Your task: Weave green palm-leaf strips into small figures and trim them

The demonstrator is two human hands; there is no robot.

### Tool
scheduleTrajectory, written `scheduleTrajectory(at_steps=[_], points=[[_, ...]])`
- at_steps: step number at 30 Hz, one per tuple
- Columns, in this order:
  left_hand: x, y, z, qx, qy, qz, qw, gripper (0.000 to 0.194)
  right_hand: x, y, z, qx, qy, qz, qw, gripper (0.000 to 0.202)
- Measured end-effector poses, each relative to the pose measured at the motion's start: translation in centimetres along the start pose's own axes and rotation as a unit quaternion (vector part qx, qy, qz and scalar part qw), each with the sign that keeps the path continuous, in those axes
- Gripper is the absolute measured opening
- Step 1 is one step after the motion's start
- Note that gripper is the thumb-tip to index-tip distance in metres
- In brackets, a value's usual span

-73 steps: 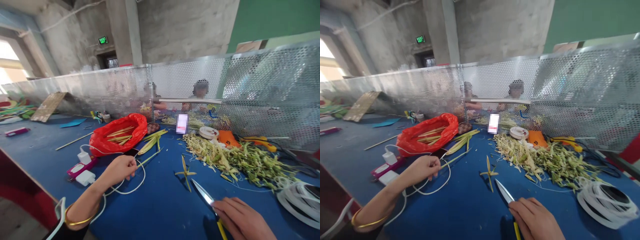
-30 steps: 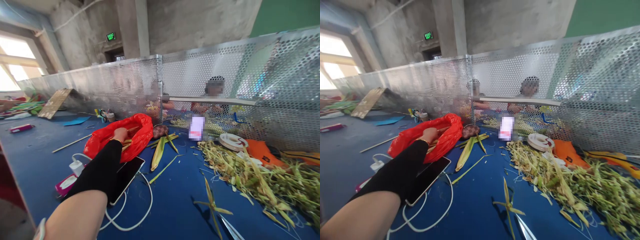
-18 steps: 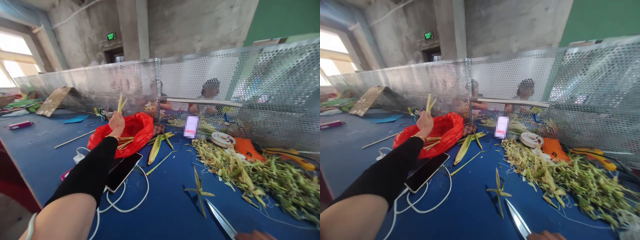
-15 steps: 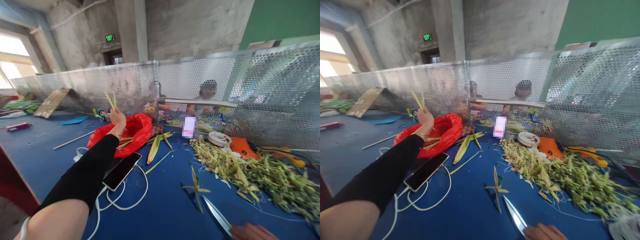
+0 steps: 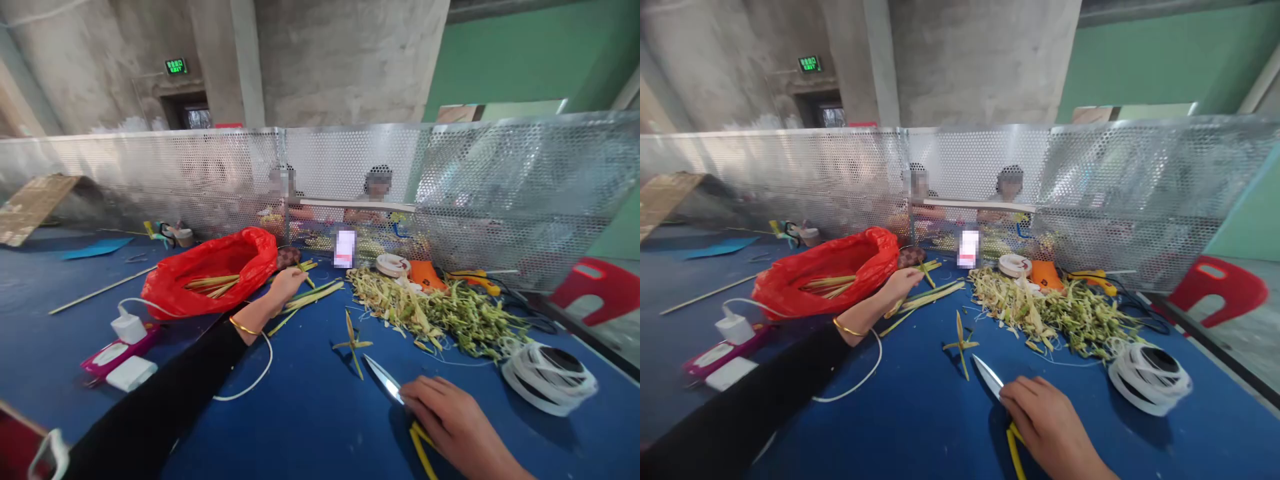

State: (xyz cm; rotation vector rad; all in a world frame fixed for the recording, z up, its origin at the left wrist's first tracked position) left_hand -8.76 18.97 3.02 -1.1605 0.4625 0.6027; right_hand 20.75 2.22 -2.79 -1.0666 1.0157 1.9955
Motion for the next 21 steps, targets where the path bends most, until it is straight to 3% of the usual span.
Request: scheduleTrajectory(at_steps=[4,9,14,21], points=[[-1.4,1.3,-0.5,0.013,-0.017,0.077,0.997,0.028,0.0,-0.1,-0.1,0.014,0.002,0.003,1.0,0.022],[-2.6,1.2,-1.1,0.035,-0.028,0.201,0.979,0.017,-0.4,0.0,0.0,0.001,-0.017,0.017,1.0,0.021],[-1.7,0.6,-0.4,0.05,-0.002,0.3,0.953,0.02,-0.6,0.0,0.0,-0.002,-0.021,0.016,1.0,0.02],[0.5,1.8,2.6,0.042,0.08,0.368,0.925,0.033,-0.4,0.0,0.1,-0.003,-0.009,0.019,1.0,0.02]])
Point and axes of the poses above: each hand's wrist, its own z-axis towards the middle knuckle, its own x-axis out of the palm, y = z × x, the point moved 4 cm from there along z, towards the middle knuckle, and after that the axes turned 14 degrees about x, right-handed, at the moved point
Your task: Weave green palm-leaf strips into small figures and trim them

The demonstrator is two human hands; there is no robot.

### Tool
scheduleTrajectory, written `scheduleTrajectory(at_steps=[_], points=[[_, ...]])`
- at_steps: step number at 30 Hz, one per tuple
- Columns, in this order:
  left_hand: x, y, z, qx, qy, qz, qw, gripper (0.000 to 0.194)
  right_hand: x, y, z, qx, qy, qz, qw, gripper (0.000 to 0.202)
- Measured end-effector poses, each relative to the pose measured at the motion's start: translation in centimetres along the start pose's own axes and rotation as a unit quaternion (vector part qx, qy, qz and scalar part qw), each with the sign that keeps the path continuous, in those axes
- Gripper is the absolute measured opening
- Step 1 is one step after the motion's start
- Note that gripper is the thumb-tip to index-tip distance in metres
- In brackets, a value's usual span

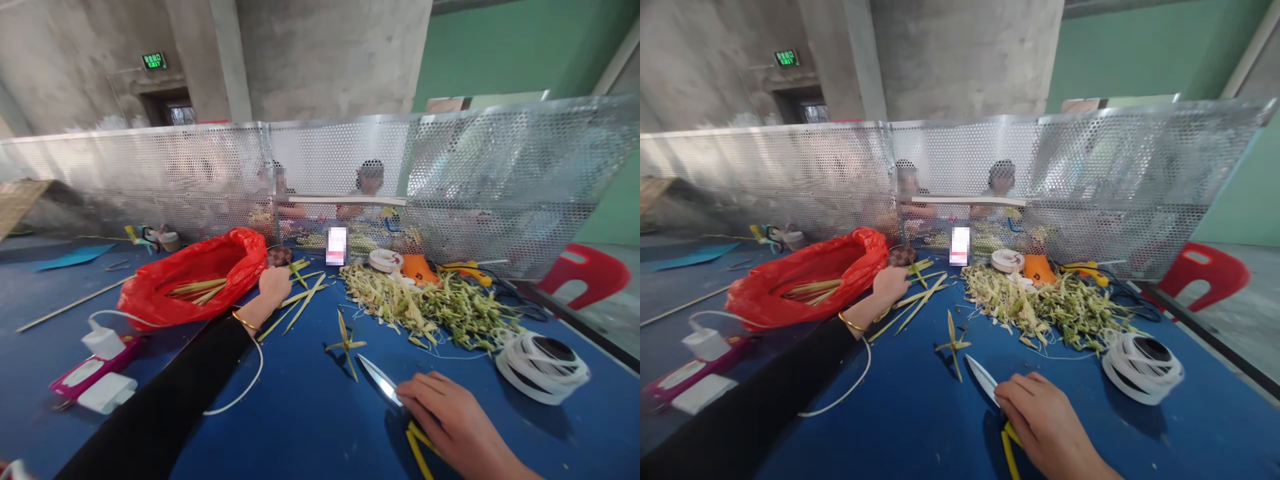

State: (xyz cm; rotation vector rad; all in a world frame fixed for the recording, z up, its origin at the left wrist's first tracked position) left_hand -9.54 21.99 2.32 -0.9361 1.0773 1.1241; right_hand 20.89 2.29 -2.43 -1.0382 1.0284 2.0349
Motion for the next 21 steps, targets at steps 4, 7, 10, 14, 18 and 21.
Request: scheduleTrajectory(at_steps=[4,7,10,14,18,21], points=[[0.3,-0.1,0.8,-0.003,0.017,0.006,1.0,0.034,-0.2,0.2,0.1,-0.005,0.001,0.003,1.0,0.022],[-0.1,-0.1,0.8,-0.003,0.016,0.006,1.0,0.034,-0.2,0.1,0.1,-0.004,0.008,-0.001,1.0,0.022],[-0.6,-0.3,0.3,0.007,0.012,0.006,1.0,0.033,0.0,0.0,0.1,0.003,0.022,-0.011,1.0,0.021],[-0.2,-1.7,-1.0,0.039,0.02,-0.014,0.999,0.029,0.0,0.0,0.1,0.003,0.023,-0.017,1.0,0.023],[0.8,-3.4,-2.1,0.065,0.046,-0.041,0.996,0.026,-0.3,0.2,0.1,0.003,0.015,-0.011,1.0,0.023],[0.7,-3.5,-2.0,0.064,0.048,-0.055,0.995,0.021,-0.3,0.2,0.1,0.009,0.014,-0.01,1.0,0.022]])
Point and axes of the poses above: each hand's wrist, its own z-axis towards the middle knuckle, its own x-axis out of the palm, y = z × x, the point moved 4 cm from there along z, towards the middle knuckle, and after that the axes turned 14 degrees about x, right-handed, at the moved point
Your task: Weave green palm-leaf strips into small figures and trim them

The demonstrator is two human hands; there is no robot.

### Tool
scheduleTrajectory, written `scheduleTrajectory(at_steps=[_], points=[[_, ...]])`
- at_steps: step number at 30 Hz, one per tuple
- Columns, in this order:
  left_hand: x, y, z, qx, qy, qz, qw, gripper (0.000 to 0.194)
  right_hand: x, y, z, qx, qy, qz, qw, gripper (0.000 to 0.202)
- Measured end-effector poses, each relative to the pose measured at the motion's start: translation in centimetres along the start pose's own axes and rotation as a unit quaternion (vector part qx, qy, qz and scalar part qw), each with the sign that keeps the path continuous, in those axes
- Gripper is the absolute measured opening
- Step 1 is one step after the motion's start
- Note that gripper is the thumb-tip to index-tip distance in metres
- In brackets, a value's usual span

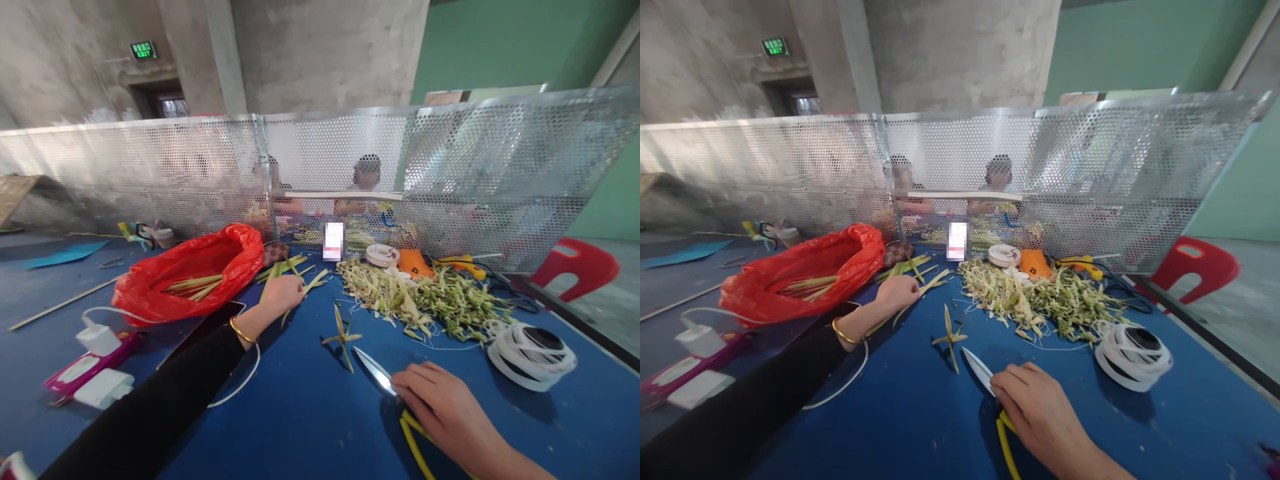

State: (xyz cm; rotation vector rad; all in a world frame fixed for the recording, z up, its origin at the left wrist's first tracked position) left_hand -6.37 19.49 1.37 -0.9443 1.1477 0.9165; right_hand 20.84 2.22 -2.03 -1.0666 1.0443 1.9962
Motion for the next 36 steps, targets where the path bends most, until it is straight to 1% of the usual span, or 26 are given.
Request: scheduleTrajectory(at_steps=[5,7,10,12,14,19,21,23,25,26,28,31,33,36], points=[[-1.1,1.5,0.8,0.011,0.014,-0.041,0.999,0.029,0.1,0.0,0.0,0.0,0.008,-0.005,1.0,0.023],[-1.0,2.2,0.7,0.011,0.029,-0.046,0.998,0.03,0.2,-0.1,-0.1,-0.001,0.012,-0.008,1.0,0.023],[-0.5,2.8,0.1,-0.006,0.05,-0.021,0.999,0.031,0.2,0.0,-0.1,-0.002,0.009,-0.01,1.0,0.024],[-0.2,2.8,-0.4,-0.021,0.058,0.003,0.998,0.03,0.0,0.1,-0.1,-0.006,0.004,-0.011,1.0,0.024],[-0.3,2.7,-0.7,-0.031,0.06,0.02,0.998,0.03,-0.1,0.2,-0.1,-0.007,-0.002,-0.015,1.0,0.024],[-2.3,2.5,-1.2,-0.044,0.045,0.041,0.997,0.032,-0.2,0.3,-0.1,-0.01,-0.01,-0.021,1.0,0.025],[-2.7,2.5,-1.5,-0.042,0.049,0.039,0.997,0.032,-0.2,0.3,0.0,-0.009,-0.01,-0.021,1.0,0.025],[-2.3,2.4,-2.0,-0.039,0.058,0.035,0.997,0.032,-0.2,0.4,0.0,-0.008,-0.011,-0.019,1.0,0.025],[-1.6,2.1,-2.5,-0.038,0.061,0.033,0.997,0.031,-0.3,0.4,0.0,-0.005,-0.015,-0.016,1.0,0.025],[-1.2,1.9,-2.8,-0.037,0.056,0.033,0.997,0.032,-0.3,0.5,-0.1,-0.002,-0.017,-0.014,1.0,0.025],[-0.7,1.4,-3.2,-0.031,0.026,0.037,0.999,0.033,-0.4,0.5,-0.1,0.005,-0.018,-0.012,1.0,0.025],[-0.4,0.8,-3.6,-0.015,-0.021,0.022,0.999,0.036,-0.6,0.6,0.0,0.008,-0.022,-0.015,1.0,0.024],[-0.3,0.8,-3.6,-0.013,-0.028,-0.012,0.999,0.034,-0.8,0.7,0.1,0.006,-0.033,-0.02,0.999,0.025],[-0.4,1.3,-3.6,-0.035,-0.037,-0.09,0.995,0.032,-0.9,0.7,0.0,0.009,-0.042,-0.019,0.999,0.026]])
Point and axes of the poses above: each hand's wrist, its own z-axis towards the middle knuckle, its own x-axis out of the palm, y = z × x, the point moved 4 cm from there along z, towards the middle knuckle, and after that the axes turned 14 degrees about x, right-handed, at the moved point
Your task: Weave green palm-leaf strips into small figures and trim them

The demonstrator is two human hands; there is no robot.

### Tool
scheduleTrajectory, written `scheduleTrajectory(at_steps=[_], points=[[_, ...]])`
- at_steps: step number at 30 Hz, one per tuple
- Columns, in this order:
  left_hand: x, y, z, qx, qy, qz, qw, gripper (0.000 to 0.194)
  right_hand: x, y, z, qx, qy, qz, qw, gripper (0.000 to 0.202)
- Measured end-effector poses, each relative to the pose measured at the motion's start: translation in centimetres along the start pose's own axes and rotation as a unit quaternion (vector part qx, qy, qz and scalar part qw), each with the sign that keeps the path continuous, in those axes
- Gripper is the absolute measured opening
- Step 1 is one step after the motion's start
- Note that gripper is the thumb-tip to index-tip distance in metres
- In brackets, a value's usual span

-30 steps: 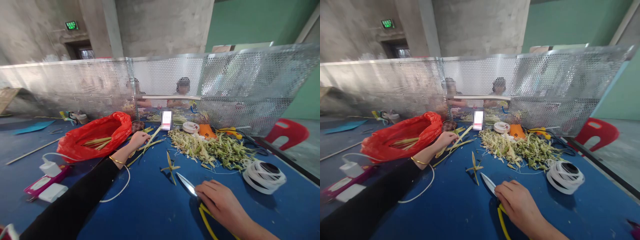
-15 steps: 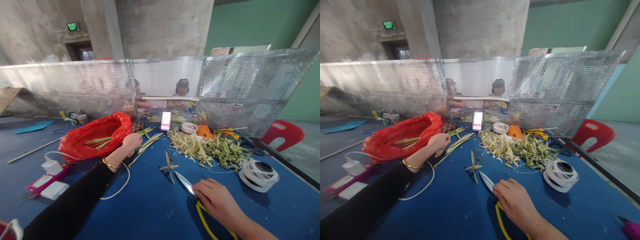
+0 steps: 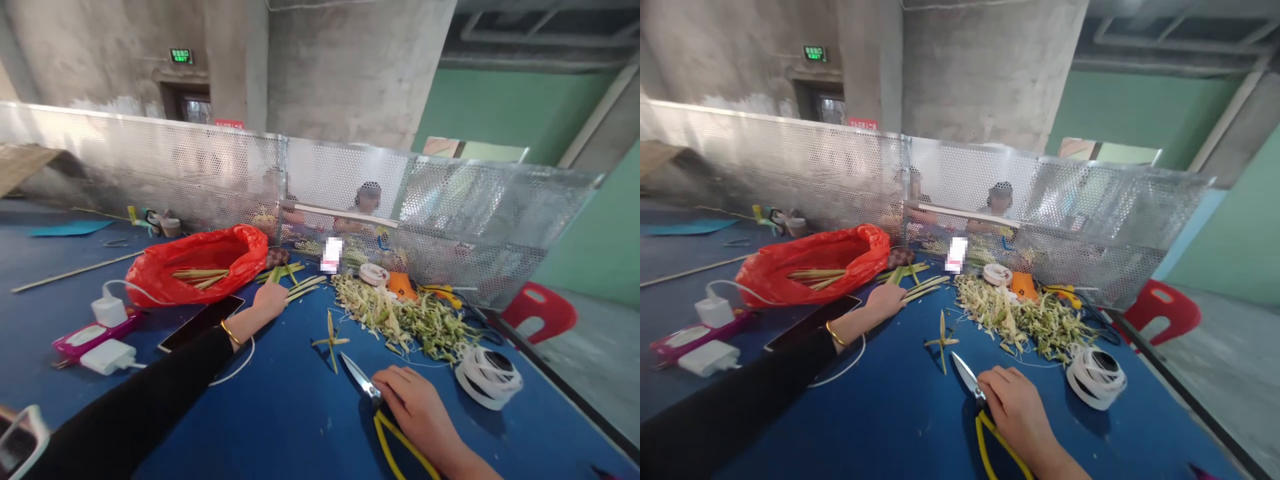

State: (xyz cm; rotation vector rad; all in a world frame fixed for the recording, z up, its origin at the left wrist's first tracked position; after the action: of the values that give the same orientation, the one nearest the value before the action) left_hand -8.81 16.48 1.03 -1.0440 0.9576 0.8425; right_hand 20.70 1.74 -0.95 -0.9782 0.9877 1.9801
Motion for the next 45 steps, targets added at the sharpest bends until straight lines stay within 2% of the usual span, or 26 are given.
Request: scheduleTrajectory(at_steps=[3,5,7,9,11,14,16,17,19,20,23,26,29,31,37,45], points=[[-1.0,0.2,-0.2,-0.027,-0.042,-0.095,0.994,0.032,-0.1,-0.8,0.0,0.025,-0.011,0.029,0.999,0.024],[-1.9,-0.4,-0.4,-0.036,-0.07,-0.171,0.982,0.028,-0.4,-1.6,0.4,0.062,-0.02,0.069,0.996,0.023],[-2.6,-1.9,-0.8,-0.033,-0.084,-0.259,0.962,0.025,-0.9,-2.0,1.6,0.112,-0.023,0.125,0.986,0.023],[-2.7,-4.4,-1.6,-0.019,-0.077,-0.353,0.932,0.026,-1.7,-1.6,3.3,0.169,-0.024,0.192,0.966,0.024],[-2.2,-7.3,-3.0,-0.002,-0.057,-0.437,0.898,0.028,-2.5,0.0,5.2,0.208,-0.013,0.264,0.942,0.025],[-0.3,-10.8,-5.8,0.011,-0.02,-0.545,0.838,0.032,-2.6,3.4,6.9,0.229,0.026,0.391,0.891,0.025],[1.3,-12.1,-7.4,0.003,0.009,-0.602,0.799,0.032,-1.8,5.1,7.0,0.23,0.066,0.465,0.852,0.023],[2.1,-12.4,-8.1,-0.016,0.02,-0.648,0.761,0.03,-1.2,5.4,6.7,0.237,0.074,0.491,0.835,0.021],[3.3,-12.5,-8.9,-0.055,0.028,-0.676,0.734,0.028,-0.1,5.3,5.8,0.269,0.078,0.518,0.808,0.017],[3.6,-12.4,-9.0,-0.071,0.025,-0.68,0.729,0.028,0.5,5.0,5.4,0.288,0.078,0.528,0.795,0.015],[3.9,-12.1,-8.9,-0.08,0.0,-0.666,0.741,0.028,1.8,4.0,4.7,0.335,0.086,0.556,0.756,0.015],[3.7,-12.3,-8.9,-0.073,-0.015,-0.665,0.743,0.028,2.3,3.6,4.7,0.353,0.099,0.559,0.743,0.016],[3.9,-12.7,-9.3,-0.091,0.018,-0.687,0.721,0.029,2.5,3.7,4.9,0.351,0.11,0.556,0.745,0.013],[4.2,-12.9,-9.6,-0.092,0.043,-0.695,0.711,0.03,2.7,3.8,4.9,0.352,0.118,0.567,0.735,0.01],[4.4,-13.0,-9.6,-0.071,0.052,-0.687,0.721,0.031,3.2,4.1,4.6,0.354,0.162,0.619,0.682,0.006],[3.7,-12.5,-9.4,-0.087,0.005,-0.669,0.738,0.027,3.0,3.2,4.6,0.332,0.117,0.636,0.687,0.009]])
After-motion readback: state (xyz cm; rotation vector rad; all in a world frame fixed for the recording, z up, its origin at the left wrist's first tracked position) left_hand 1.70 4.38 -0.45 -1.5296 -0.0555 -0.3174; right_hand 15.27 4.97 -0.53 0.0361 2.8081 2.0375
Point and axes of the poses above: each hand's wrist, its own z-axis towards the middle knuckle, its own x-axis out of the palm, y = z × x, the point moved 4 cm from there along z, towards the middle knuckle, and after that the axes turned 14 degrees about x, right-handed, at the moved point
